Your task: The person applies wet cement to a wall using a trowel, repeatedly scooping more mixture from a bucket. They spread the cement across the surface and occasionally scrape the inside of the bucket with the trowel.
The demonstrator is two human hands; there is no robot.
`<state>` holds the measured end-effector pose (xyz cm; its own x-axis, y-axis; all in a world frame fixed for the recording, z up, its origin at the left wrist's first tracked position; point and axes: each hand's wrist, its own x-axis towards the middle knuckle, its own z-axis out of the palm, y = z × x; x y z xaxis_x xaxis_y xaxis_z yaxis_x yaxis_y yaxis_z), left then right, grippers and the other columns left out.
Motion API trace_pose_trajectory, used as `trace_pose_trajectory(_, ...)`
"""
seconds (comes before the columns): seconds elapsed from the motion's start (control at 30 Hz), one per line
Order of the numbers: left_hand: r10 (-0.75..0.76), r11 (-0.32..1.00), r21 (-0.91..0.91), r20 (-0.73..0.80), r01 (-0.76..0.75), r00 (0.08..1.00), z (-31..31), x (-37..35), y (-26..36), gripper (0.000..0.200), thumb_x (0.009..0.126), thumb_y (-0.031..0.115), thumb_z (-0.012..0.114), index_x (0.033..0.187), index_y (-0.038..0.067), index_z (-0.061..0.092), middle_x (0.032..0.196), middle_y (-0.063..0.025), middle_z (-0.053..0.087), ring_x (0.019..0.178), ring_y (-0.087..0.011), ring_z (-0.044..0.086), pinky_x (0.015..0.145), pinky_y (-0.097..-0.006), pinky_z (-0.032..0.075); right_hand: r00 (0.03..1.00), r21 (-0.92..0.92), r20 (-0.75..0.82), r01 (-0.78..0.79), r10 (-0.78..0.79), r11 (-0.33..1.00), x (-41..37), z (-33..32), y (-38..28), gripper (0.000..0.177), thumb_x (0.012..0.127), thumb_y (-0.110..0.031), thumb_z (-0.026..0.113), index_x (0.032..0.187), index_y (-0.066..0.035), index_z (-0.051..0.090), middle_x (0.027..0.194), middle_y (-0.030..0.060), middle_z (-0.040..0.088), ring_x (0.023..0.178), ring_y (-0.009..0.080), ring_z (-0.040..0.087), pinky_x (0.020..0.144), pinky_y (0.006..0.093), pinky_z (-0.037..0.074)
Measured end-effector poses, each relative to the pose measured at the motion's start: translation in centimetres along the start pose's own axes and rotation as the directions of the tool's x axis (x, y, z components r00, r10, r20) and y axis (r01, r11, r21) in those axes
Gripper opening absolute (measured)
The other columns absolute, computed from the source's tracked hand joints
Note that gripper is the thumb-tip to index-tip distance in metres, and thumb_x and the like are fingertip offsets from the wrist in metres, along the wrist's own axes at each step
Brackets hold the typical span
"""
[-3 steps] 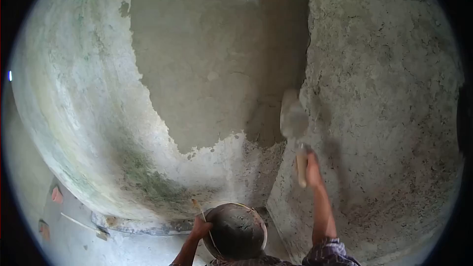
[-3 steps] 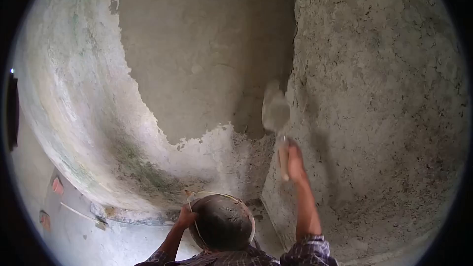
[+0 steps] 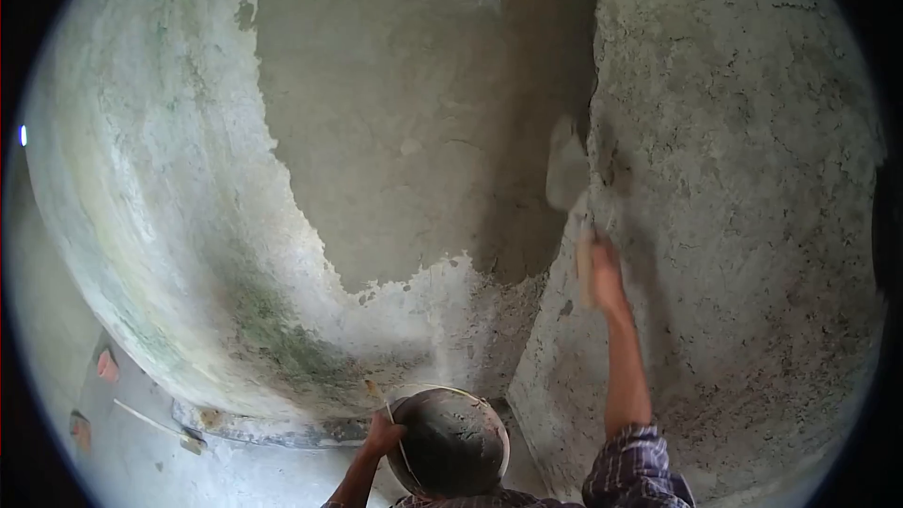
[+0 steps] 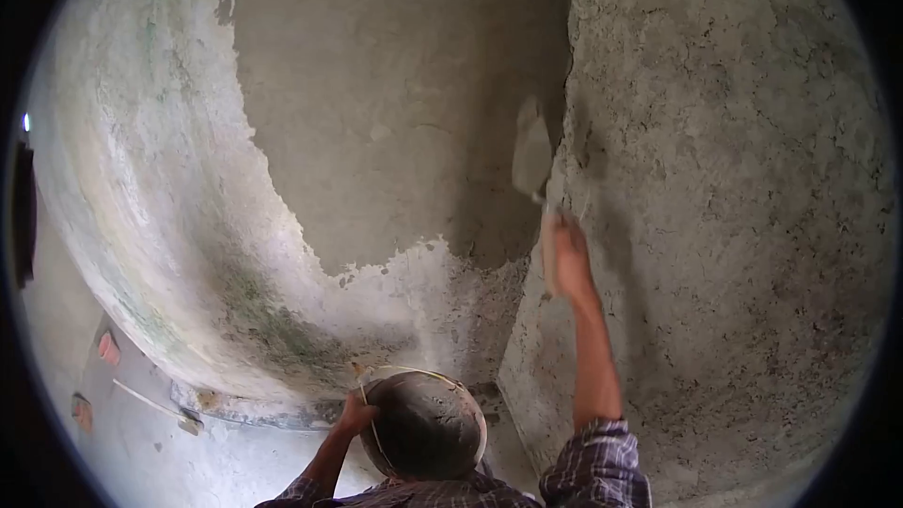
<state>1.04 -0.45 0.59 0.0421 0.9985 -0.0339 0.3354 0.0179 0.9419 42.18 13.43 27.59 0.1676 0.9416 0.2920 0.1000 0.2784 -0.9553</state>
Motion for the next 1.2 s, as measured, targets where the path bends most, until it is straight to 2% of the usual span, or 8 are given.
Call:
trace_pose_trajectory(0.03, 0.036, 0.999, -0.036, 0.0, -0.036, 0.999, 0.1, -0.1, 0.4, 0.044, 0.063, 0.006, 0.057, 0.105, -0.002, 0.065, 0.093, -0.0149, 0.07, 0.089, -0.0236, 0.066, 0.082, -0.0366, 0.051, 0.981, -0.091, -0.058, 0.179, -0.185, 0.98, 1.4, 0.7, -2.2, 0.042, 0.096, -0.033, 0.044, 0.124, -0.002, 0.052, 0.095, 0.0111, 0.06, 0.084, 0.0187, 0.059, 0.075, 0.0311, 0.048)
trace_pose_trajectory(0.1, 0.072, 0.995, -0.075, -0.012, -0.073, 0.997, 0.2, 0.0, 0.3, 0.044, 0.063, 0.006, 0.057, 0.106, -0.001, 0.065, 0.093, -0.0155, 0.069, 0.089, -0.0234, 0.066, 0.082, -0.0362, 0.05, 0.921, -0.314, -0.056, 0.35, -0.385, 0.883, 2.9, 2.3, -7.2, 0.052, 0.097, -0.033, 0.044, 0.136, 0.002, 0.042, 0.133, 0.0203, 0.049, 0.125, 0.0297, 0.046, 0.102, 0.0383, 0.037)
trace_pose_trajectory(0.3, 0.046, 0.999, 0.022, -0.057, -0.045, 0.997, 0.5, -1.0, 2.1, 0.05, 0.062, 0.004, 0.054, 0.111, 0.001, 0.064, 0.098, -0.0178, 0.068, 0.093, -0.0245, 0.065, 0.085, -0.0352, 0.049, 0.616, -0.708, -0.232, 0.423, -0.753, 0.565, 10.8, 4.1, -6.5, 0.047, 0.094, -0.02, 0.053, 0.136, -0.001, 0.042, 0.118, 0.0257, 0.054, 0.109, 0.0383, 0.055, 0.089, 0.045, 0.046)
trace_pose_trajectory(0.47, 0.02, 1.0, 0.008, -0.073, -0.019, 0.997, 1.3, -1.1, 2.5, 0.055, 0.06, 0.004, 0.054, 0.113, 0.001, 0.062, 0.101, -0.0184, 0.068, 0.097, -0.0259, 0.064, 0.088, -0.0348, 0.047, 0.513, -0.811, -0.214, 0.381, -0.831, 0.444, 15.1, 6.4, -2.5, 0.049, 0.092, -0.018, 0.054, 0.138, -0.005, 0.041, 0.101, 0.0241, 0.06, 0.088, 0.0393, 0.062, 0.07, 0.0463, 0.051)
trace_pose_trajectory(0.63, -0.006, 1.0, -0.014, -0.048, 0.005, 0.999, 2.2, -0.3, 0.8, 0.056, 0.059, 0.005, 0.055, 0.114, 0.002, 0.062, 0.101, -0.0174, 0.068, 0.098, -0.0277, 0.064, 0.088, -0.0359, 0.047, 0.666, -0.733, 0.033, 0.523, -0.745, 0.435, 9.3, 7.6, 3.0, 0.056, 0.088, -0.014, 0.062, 0.139, -0.007, 0.042, 0.097, 0.0234, 0.061, 0.092, 0.0386, 0.063, 0.073, 0.0454, 0.051)
trace_pose_trajectory(0.87, 0.064, 0.996, 0.058, -0.059, -0.06, 0.996, 3.1, 0.8, 1.8, 0.056, 0.06, 0.005, 0.056, 0.115, 0.002, 0.062, 0.1, -0.0161, 0.068, 0.096, -0.0241, 0.065, 0.086, -0.0345, 0.048, 0.648, -0.492, -0.189, 0.587, -0.738, 0.642, 10.7, 4.8, -1.1, 0.054, 0.088, -0.015, 0.063, 0.136, 0.001, 0.044, 0.117, 0.0234, 0.06, 0.107, 0.0354, 0.06, 0.083, 0.0395, 0.051)
trace_pose_trajectory(0.93, 0.0, 0.999, 0.049, -0.044, 0.003, 0.999, 3.0, 0.1, 3.5, 0.055, 0.06, 0.005, 0.056, 0.115, 0.002, 0.062, 0.1, -0.015, 0.068, 0.095, -0.0225, 0.064, 0.086, -0.034, 0.048, 0.502, -0.521, -0.302, 0.625, -0.81, 0.582, 14.5, 4.5, -3.0, 0.053, 0.089, -0.017, 0.062, 0.134, 0.003, 0.044, 0.117, 0.0246, 0.06, 0.106, 0.0362, 0.061, 0.083, 0.0394, 0.05)
trace_pose_trajectory(1.2, -0.059, 0.998, 0.001, -0.068, 0.059, 0.996, 3.3, 1.7, 1.9, 0.054, 0.062, 0.004, 0.056, 0.116, 0.003, 0.062, 0.1, -0.0136, 0.069, 0.095, -0.0212, 0.064, 0.086, -0.0337, 0.048, 0.542, -0.469, -0.272, 0.647, -0.795, 0.602, 16.3, 8.8, -7.1, 0.05, 0.088, -0.017, 0.06, 0.133, 0.001, 0.046, 0.105, 0.0275, 0.062, 0.094, 0.0399, 0.063, 0.079, 0.0409, 0.051)
